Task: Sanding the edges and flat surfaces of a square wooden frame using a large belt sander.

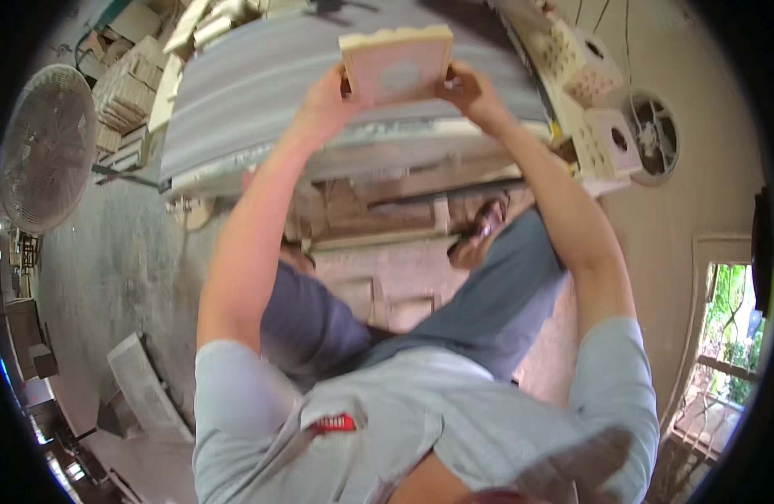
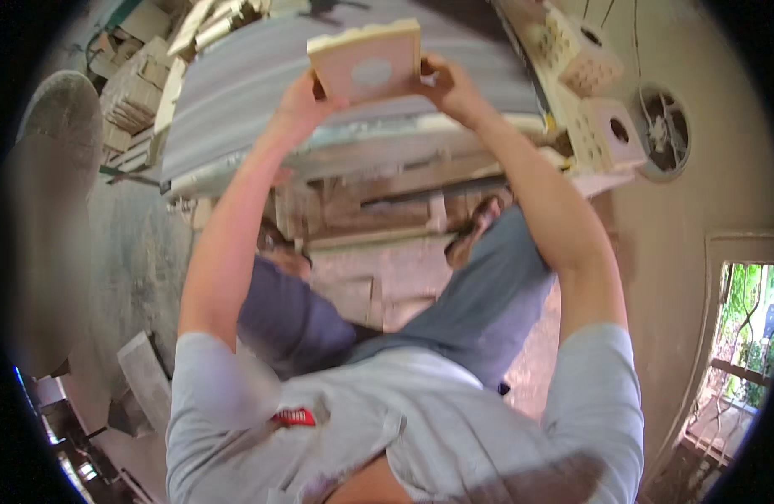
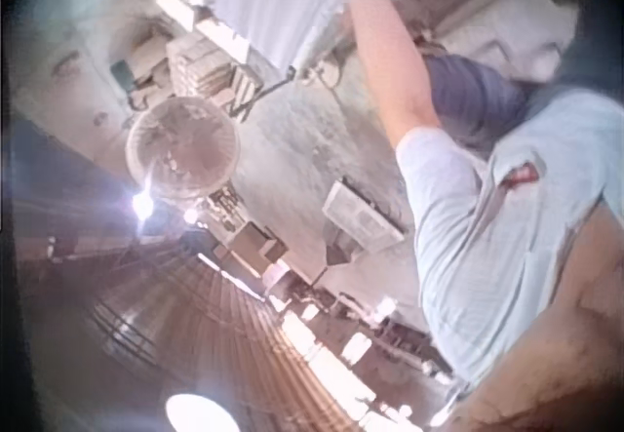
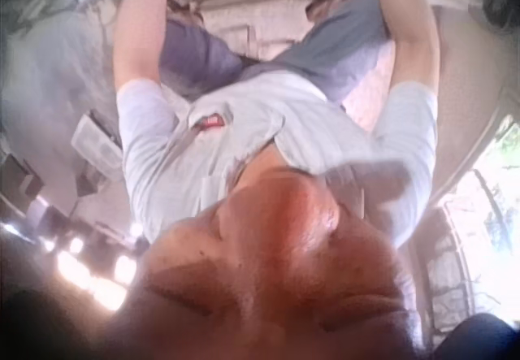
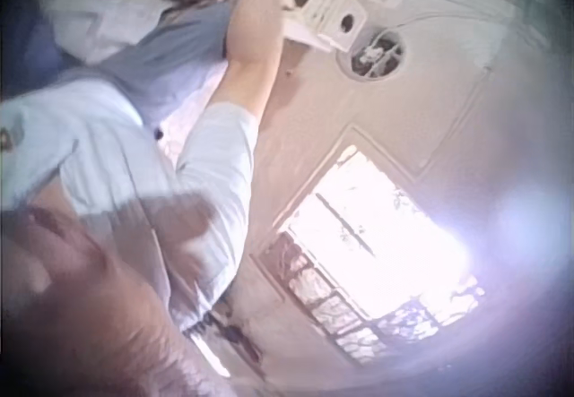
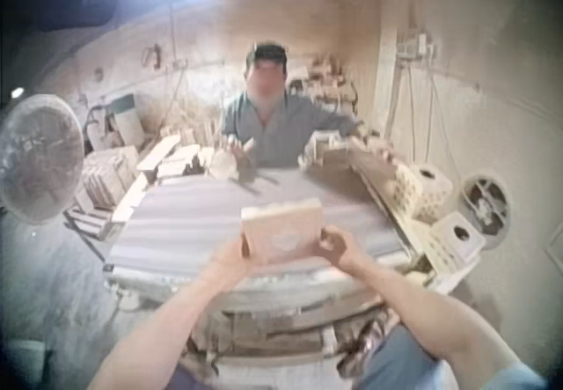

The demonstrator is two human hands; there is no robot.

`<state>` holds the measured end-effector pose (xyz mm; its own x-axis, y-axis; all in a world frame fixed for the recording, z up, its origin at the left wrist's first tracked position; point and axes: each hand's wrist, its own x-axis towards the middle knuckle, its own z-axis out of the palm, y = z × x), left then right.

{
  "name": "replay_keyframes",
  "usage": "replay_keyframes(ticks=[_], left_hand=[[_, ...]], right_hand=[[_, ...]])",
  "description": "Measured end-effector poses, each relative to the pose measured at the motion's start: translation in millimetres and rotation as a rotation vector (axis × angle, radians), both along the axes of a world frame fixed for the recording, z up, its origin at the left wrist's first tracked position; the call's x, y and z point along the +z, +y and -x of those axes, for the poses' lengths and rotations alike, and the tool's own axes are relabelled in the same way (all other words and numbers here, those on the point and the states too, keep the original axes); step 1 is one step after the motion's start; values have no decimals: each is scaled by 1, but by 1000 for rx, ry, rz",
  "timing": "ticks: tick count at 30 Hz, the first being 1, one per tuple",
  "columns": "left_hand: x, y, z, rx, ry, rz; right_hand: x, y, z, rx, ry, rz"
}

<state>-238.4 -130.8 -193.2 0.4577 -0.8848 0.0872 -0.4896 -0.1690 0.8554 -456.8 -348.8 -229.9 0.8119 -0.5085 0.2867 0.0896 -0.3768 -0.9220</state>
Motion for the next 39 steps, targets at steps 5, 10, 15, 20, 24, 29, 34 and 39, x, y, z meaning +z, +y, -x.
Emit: replay_keyframes(ticks=[5, 10, 15, 20, 24, 29, 34, 39], left_hand=[[-16, -26, -29, -33, -123, -39], [-14, -44, -19, -16, -186, -203], [-26, -48, -23, 16, -236, -179], [-31, -50, -35, -30, -207, -145], [-26, -41, -45, -10, -203, -194], [-27, -17, -66, 29, -217, -185], [-21, 10, -79, 64, -208, -208], [-30, 37, -103, 129, -203, -220]], right_hand=[[17, -14, -13, -21, 242, 142], [5, -25, -15, -63, 261, 97], [-11, -37, -20, -63, 355, 137], [-25, -39, -27, -51, 260, 101], [-21, -28, -40, -15, 244, 106], [-11, -6, -65, -37, 326, 167], [-22, 11, -91, 21, 253, 94], [-36, 31, -123, 68, 208, 96]])
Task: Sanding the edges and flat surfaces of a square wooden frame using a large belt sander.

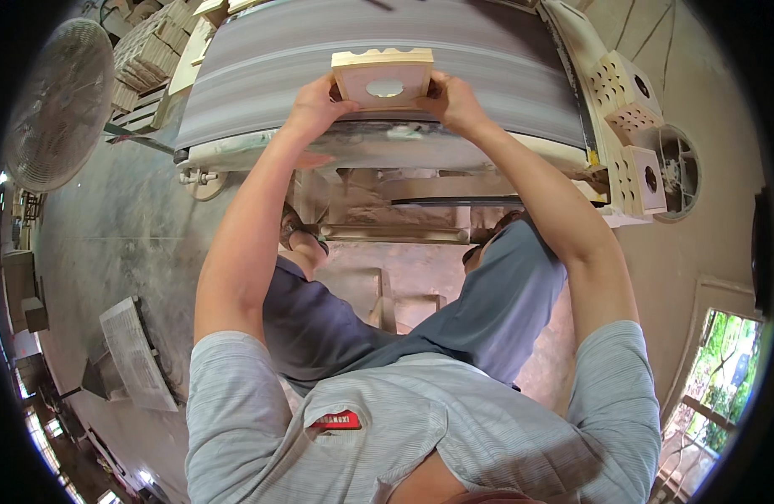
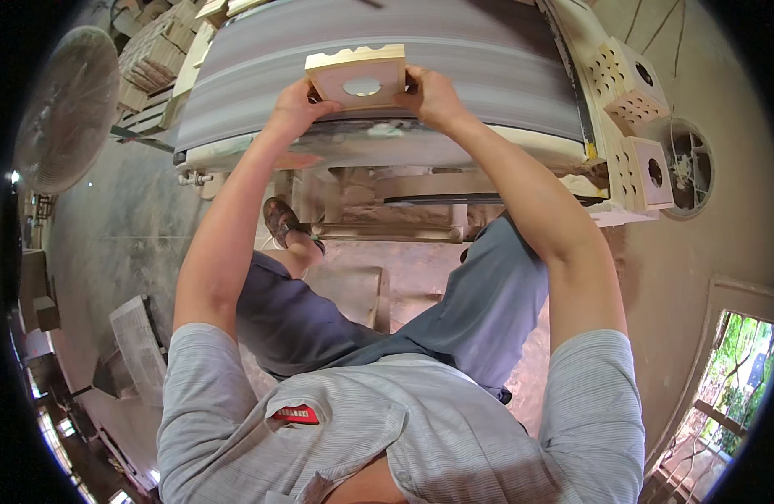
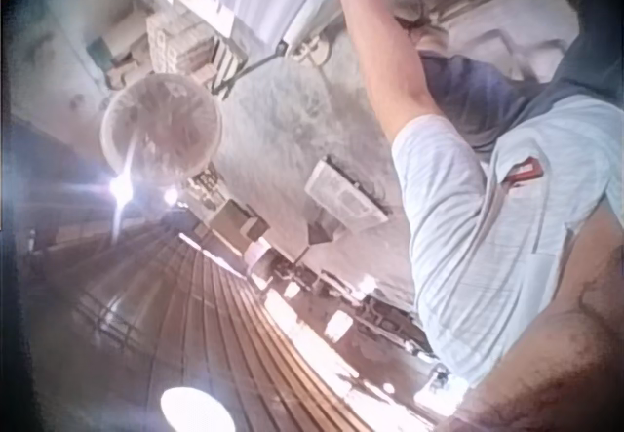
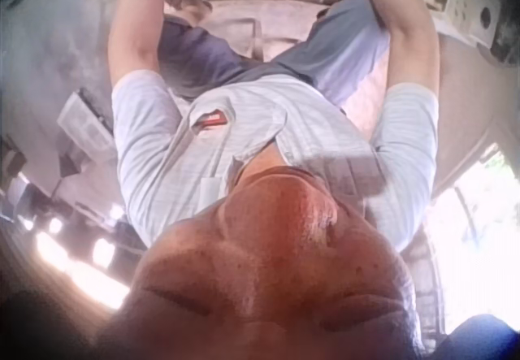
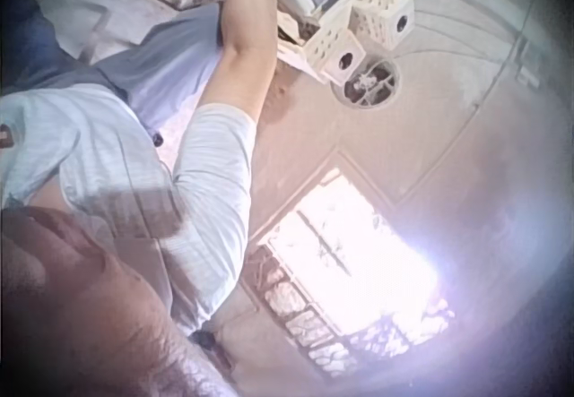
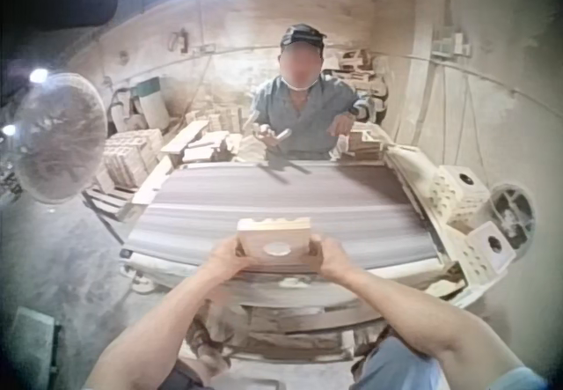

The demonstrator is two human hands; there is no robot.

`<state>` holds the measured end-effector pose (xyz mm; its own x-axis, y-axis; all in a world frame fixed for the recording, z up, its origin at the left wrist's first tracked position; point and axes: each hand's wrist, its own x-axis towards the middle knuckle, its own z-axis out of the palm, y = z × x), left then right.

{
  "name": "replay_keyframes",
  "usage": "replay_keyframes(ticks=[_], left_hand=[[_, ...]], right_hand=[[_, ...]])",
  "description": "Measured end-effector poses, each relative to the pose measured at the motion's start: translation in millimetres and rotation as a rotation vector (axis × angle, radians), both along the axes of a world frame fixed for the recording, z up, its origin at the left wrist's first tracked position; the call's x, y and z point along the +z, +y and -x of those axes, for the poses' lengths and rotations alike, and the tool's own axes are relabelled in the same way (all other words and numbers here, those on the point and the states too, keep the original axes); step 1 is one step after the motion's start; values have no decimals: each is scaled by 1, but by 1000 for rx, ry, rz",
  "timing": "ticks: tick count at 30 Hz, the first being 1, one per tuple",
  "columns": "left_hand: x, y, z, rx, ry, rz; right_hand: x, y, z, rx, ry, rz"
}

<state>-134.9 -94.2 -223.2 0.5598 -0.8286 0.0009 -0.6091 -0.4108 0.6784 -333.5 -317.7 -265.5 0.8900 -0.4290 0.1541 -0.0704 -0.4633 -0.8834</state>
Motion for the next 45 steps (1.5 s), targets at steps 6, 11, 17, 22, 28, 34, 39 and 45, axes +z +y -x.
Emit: replay_keyframes(ticks=[6, 11, 17, 22, 28, 34, 39, 45], left_hand=[[-8, 10, -18, 20, 15, 58], [-5, -11, 8, -1, -80, -25], [-16, -76, 64, -127, 52, 229], [-37, -125, 76, -138, -31, 187], [-40, -100, 53, -98, -42, 222], [-15, -37, 18, -63, 194, 180], [-8, 28, -36, 83, -37, -8], [21, 16, -26, 59, 5, 76]], right_hand=[[-1, 14, -17, -20, -1, 2], [10, -8, 13, -38, 63, 152], [-14, -82, 87, -185, 103, 119], [-20, -131, 127, -214, 125, 218], [-12, -97, 93, -184, 191, 182], [1, -42, 28, -123, 151, 236], [20, 32, -35, -13, 23, 188], [37, 17, -24, 2, -69, 105]])
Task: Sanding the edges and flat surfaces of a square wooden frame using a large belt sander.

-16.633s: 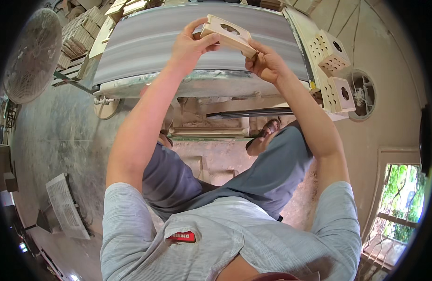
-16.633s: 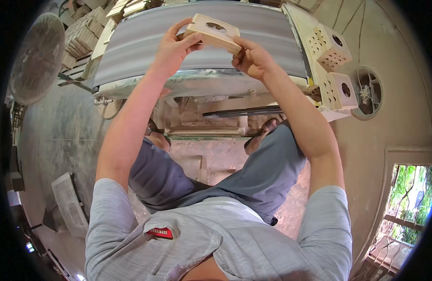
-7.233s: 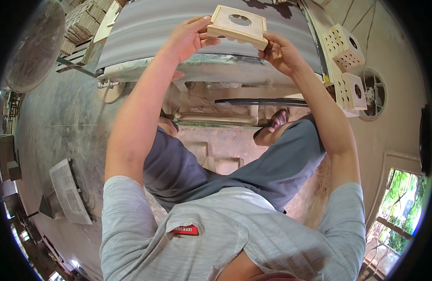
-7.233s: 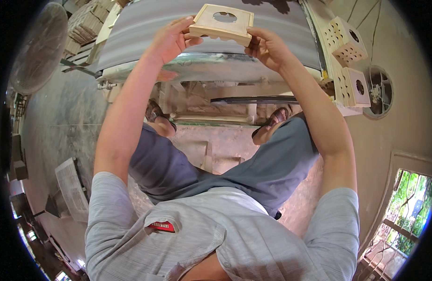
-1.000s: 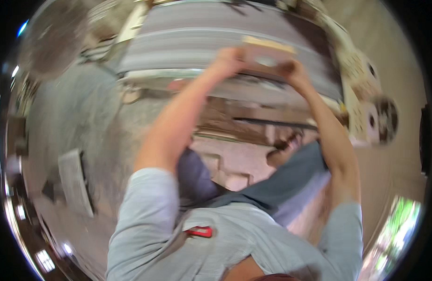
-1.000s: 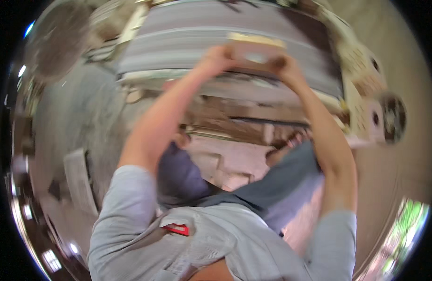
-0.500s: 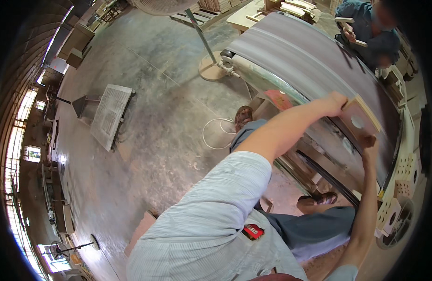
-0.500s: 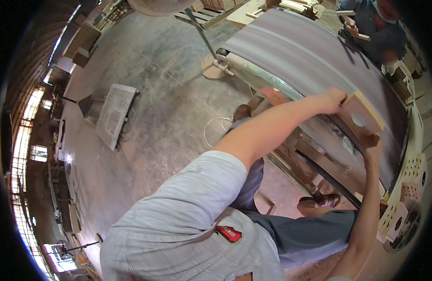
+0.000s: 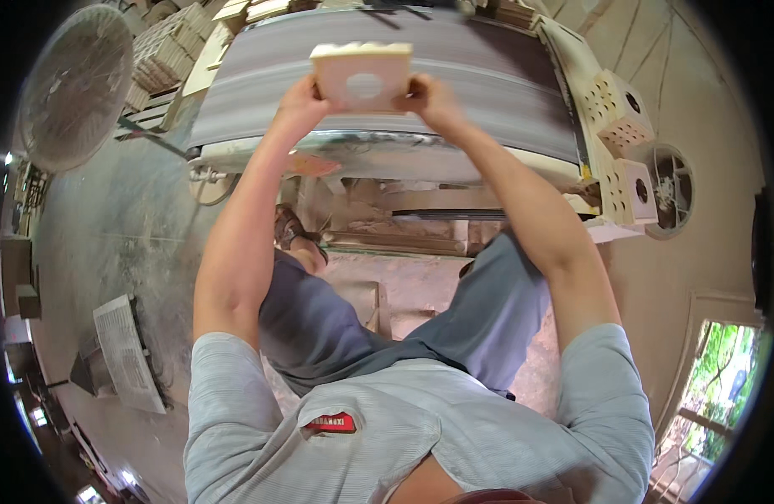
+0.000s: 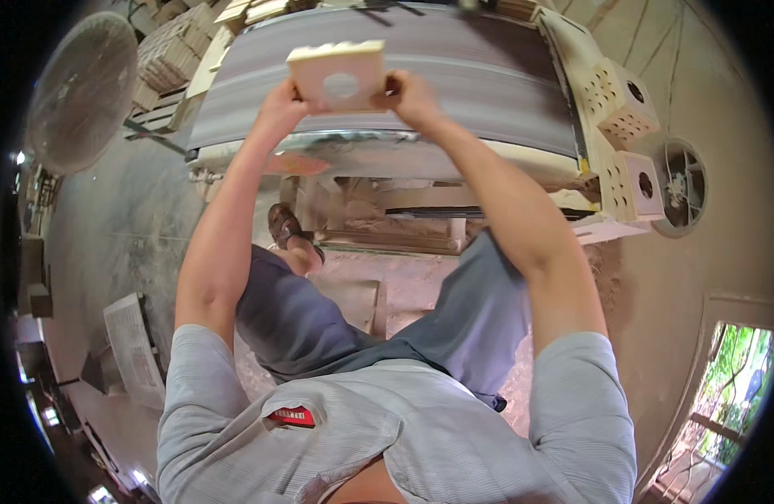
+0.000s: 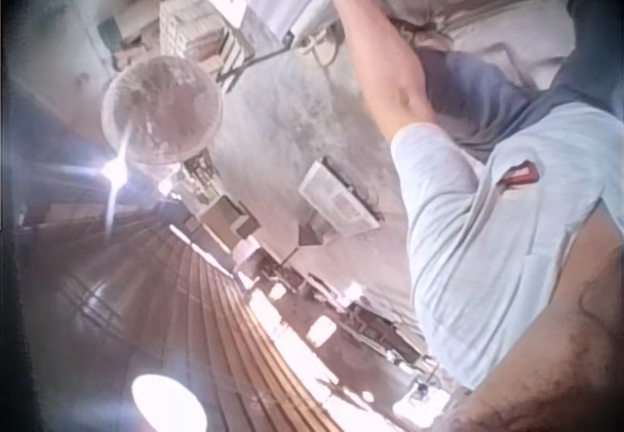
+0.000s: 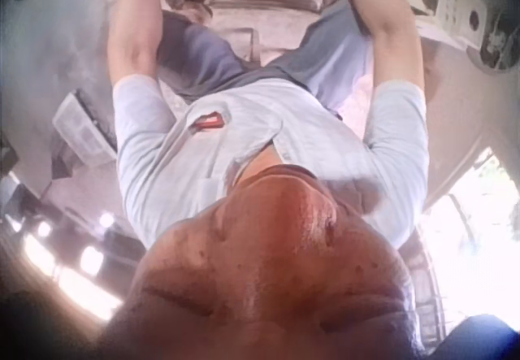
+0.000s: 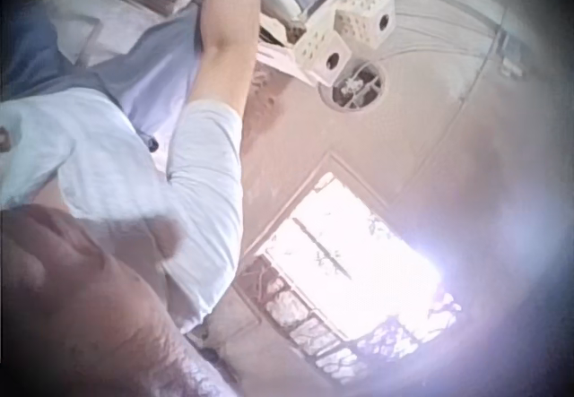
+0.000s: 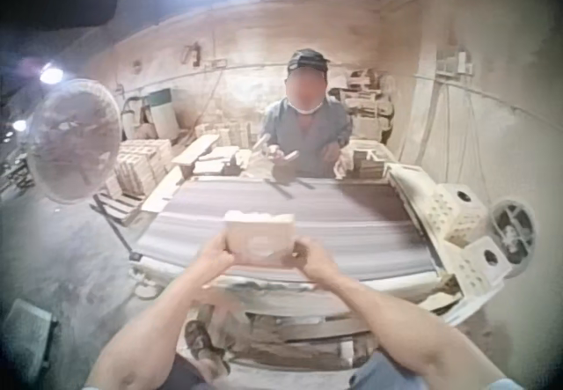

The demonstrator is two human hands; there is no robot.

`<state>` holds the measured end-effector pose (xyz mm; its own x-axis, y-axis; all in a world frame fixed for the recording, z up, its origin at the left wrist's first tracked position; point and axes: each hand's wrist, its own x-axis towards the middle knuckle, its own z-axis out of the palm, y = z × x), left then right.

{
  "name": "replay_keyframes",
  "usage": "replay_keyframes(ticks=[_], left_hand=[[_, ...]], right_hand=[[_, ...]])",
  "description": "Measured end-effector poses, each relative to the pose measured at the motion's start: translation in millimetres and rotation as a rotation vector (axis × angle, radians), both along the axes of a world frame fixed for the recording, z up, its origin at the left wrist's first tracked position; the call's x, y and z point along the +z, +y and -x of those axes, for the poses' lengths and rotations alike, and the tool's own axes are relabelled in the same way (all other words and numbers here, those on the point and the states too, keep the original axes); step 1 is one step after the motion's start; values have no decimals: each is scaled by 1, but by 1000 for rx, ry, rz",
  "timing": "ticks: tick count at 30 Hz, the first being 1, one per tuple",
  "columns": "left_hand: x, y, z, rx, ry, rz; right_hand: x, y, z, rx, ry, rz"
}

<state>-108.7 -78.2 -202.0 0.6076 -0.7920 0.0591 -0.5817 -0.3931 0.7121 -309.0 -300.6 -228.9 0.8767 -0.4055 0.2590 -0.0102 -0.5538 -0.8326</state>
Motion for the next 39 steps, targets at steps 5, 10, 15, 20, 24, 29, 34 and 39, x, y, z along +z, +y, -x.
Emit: replay_keyframes(ticks=[5, 10, 15, 20, 24, 29, 34, 39], left_hand=[[54, -23, 41, -12, 676, 591], [67, -46, 90, -173, 912, 811], [65, -53, 108, -254, 831, 662], [81, -54, 113, -21, 588, 735], [160, -24, 124, -205, 176, 935], [173, -28, 131, -311, 400, 915], [152, -49, 123, -352, 284, 976], [85, -58, 127, -40, 794, 506]], right_hand=[[43, -25, 45, 81, -88, -936], [75, -6, 72, -8, -205, -1243], [87, 6, 87, -24, -253, -1386], [87, -1, 94, 8, -287, -1504], [91, -15, 98, -89, -316, -1497], [96, -10, 98, 20, -326, -1486], [90, -19, 104, -24, -338, -1485], [90, -8, 91, -18, -347, -1438]])
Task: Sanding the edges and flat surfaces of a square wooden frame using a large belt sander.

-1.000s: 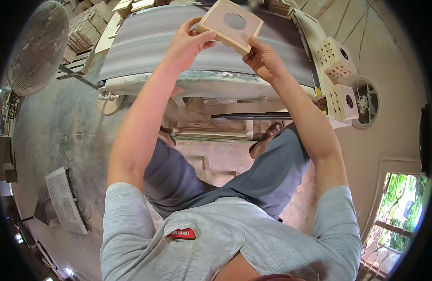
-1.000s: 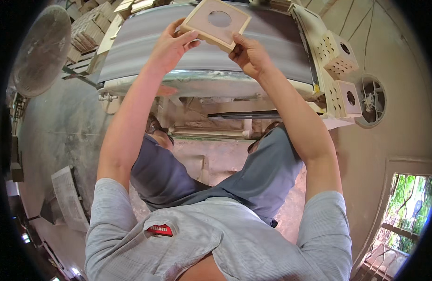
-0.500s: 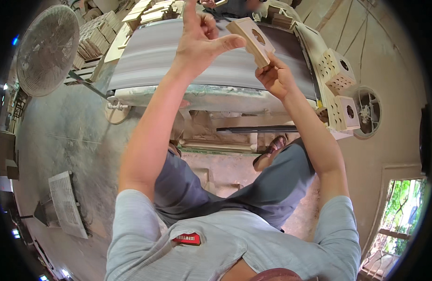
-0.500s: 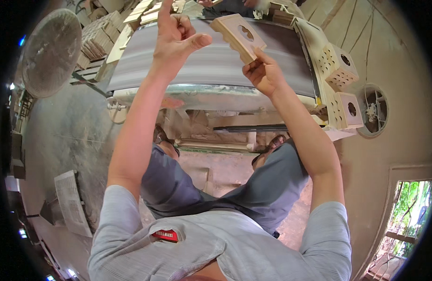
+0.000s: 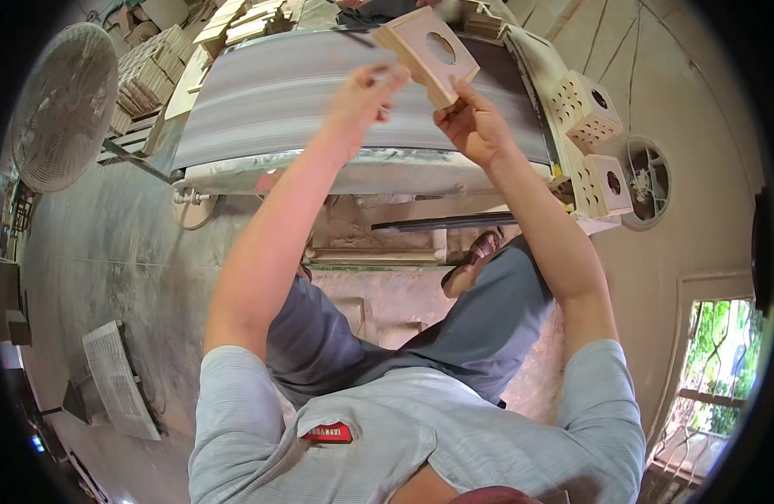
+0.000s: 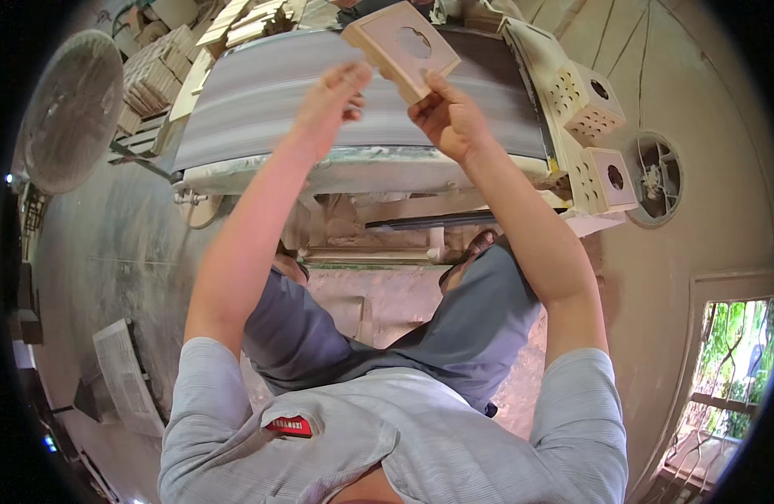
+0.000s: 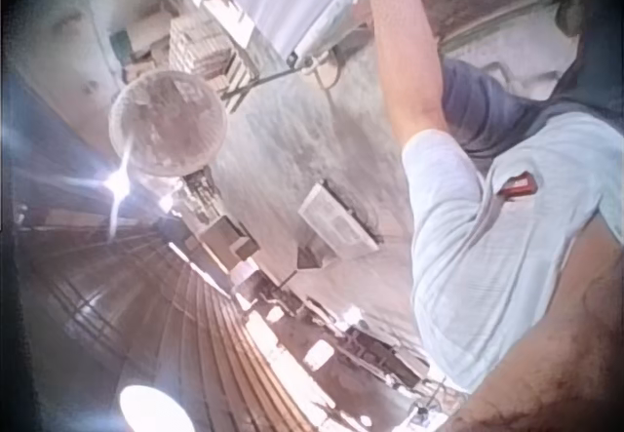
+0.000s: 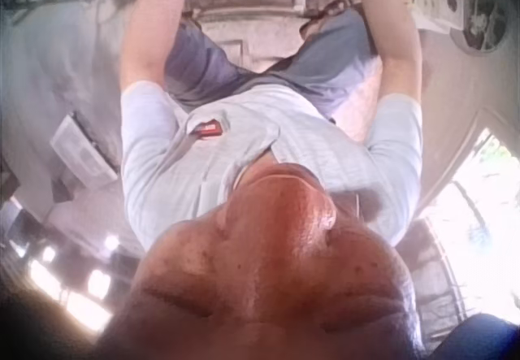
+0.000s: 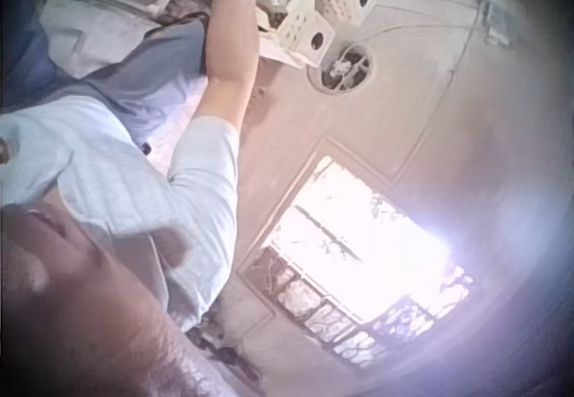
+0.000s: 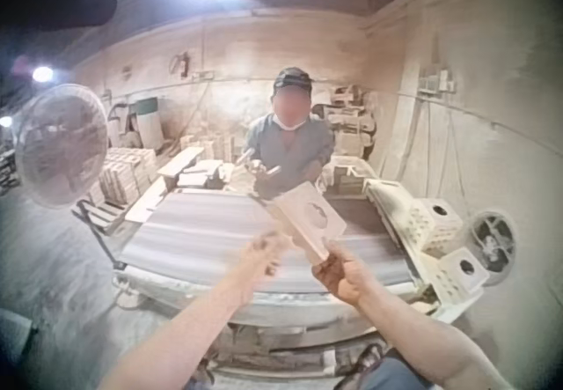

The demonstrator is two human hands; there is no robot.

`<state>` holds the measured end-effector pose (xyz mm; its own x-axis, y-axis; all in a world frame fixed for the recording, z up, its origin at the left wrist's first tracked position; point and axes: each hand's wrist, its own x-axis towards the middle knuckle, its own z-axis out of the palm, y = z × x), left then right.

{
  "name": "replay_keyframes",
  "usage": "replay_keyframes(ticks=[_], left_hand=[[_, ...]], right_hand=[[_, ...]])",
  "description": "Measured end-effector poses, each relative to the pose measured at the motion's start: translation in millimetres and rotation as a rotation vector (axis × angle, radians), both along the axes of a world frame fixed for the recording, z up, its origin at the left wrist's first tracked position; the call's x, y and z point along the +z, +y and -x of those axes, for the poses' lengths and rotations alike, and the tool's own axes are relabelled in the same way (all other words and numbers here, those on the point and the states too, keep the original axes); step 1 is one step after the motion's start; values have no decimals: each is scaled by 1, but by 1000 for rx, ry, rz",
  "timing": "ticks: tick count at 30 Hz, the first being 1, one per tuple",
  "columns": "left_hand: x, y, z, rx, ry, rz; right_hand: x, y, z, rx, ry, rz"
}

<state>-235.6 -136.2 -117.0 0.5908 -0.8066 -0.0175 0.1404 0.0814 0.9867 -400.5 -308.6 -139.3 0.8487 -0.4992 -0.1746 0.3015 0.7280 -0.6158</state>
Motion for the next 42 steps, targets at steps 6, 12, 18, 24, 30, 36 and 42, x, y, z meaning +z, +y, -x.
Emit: replay_keyframes(ticks=[6, 12, 18, 24, 30, 36, 42], left_hand=[[-11, -13, 36, -77, -100, 86], [-8, -3, 18, -121, -205, 25], [-29, 3, -12, -171, -621, -198], [-66, -14, -32, -151, -680, -293], [-84, -33, -33, -156, -752, -359], [-104, -51, -35, -128, -859, -406], [-114, -51, -52, -116, -998, -458]], right_hand=[[-3, 15, 4, 84, 14, 129], [-3, 2, 12, -24, 125, 337], [-36, -32, 23, -41, 278, 964], [-54, -55, 20, 8, 424, 1428], [-82, -67, 19, 68, 483, 1225], [-108, -88, 19, 32, 520, 1311], [-104, -78, 7, 47, 669, 1429]])
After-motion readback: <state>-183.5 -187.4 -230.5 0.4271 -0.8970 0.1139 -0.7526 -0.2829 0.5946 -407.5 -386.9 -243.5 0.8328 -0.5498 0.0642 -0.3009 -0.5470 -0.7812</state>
